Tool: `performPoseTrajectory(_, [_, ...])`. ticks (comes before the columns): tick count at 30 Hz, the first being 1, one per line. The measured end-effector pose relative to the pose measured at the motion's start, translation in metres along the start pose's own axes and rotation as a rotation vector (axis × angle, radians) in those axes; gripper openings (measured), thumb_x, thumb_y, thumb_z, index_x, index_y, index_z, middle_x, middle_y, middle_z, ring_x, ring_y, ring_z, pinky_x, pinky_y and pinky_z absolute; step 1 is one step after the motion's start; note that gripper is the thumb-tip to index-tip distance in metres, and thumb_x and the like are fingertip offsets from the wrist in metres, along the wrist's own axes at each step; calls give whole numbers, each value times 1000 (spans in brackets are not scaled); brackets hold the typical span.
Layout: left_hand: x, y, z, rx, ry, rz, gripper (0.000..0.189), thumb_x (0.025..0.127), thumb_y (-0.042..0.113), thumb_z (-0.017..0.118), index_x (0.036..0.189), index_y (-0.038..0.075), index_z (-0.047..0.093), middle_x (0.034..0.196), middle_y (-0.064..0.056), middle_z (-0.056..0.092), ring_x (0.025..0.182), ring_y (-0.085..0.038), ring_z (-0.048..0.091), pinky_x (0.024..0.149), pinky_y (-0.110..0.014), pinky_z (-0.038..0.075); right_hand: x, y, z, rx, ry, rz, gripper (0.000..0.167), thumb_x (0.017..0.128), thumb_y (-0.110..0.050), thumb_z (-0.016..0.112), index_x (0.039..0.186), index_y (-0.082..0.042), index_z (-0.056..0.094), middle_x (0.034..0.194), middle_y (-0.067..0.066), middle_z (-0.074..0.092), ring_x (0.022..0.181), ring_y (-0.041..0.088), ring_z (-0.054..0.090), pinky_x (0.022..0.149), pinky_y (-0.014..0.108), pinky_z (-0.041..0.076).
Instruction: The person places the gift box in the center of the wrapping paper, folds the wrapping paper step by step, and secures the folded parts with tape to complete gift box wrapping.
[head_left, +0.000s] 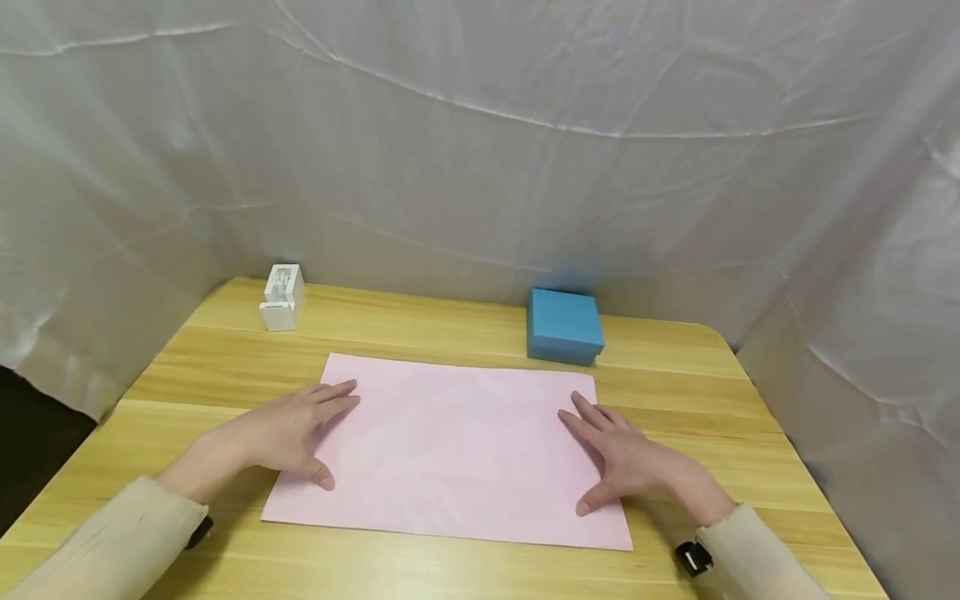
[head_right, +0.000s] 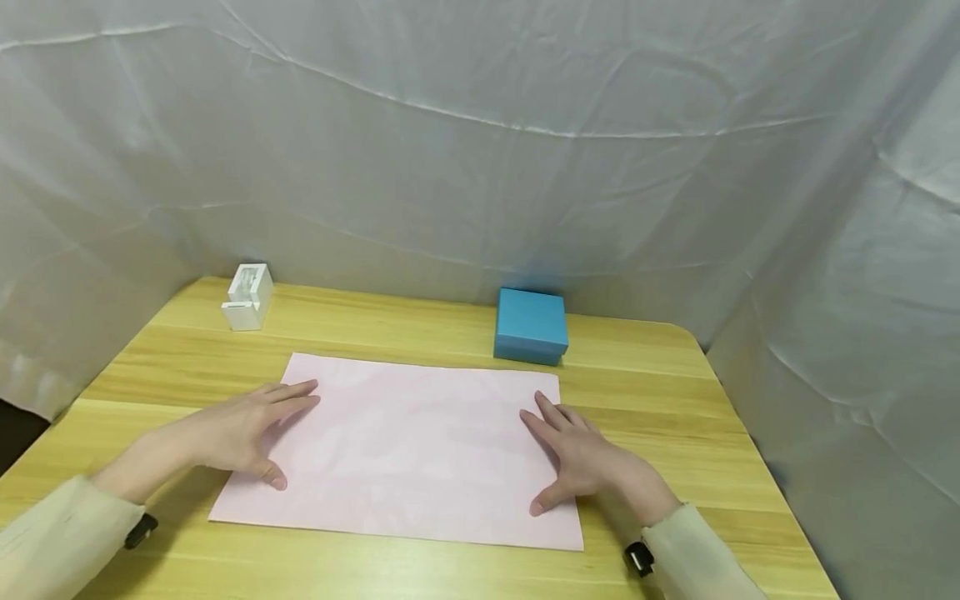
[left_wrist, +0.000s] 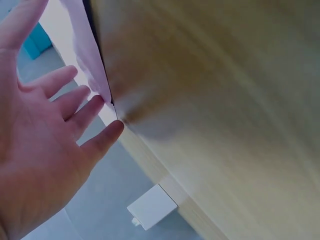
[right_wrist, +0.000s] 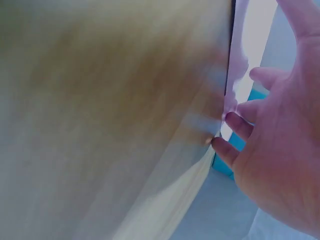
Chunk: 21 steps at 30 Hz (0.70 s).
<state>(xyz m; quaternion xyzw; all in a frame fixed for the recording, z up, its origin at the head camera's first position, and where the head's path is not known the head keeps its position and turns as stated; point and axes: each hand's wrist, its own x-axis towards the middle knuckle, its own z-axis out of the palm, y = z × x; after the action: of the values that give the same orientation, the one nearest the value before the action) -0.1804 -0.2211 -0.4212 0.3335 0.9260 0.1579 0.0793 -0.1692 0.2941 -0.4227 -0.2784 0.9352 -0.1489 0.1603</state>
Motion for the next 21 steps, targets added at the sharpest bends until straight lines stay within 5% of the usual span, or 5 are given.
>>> performPoseTrajectory(15, [1,0,-2,-22,-19,-42,118,62,70,87,153,5,49,164,-19,37,143,-53,38,111,-70,35,2,5,0,-19,-4,25,132,64,-79,82,165,-13,27,173,17,9,153,51,13,114,79,15])
performPoseTrajectory(21, [6,5,-4,-27,34,-4,112,68,69,85,151,2,51,161,-22,39,142,-52,40,111,-70,34,-5,8,1,29,51,4,124,71,-74,81,165,-13,27,173,16,10,153,51,13,113,79,18])
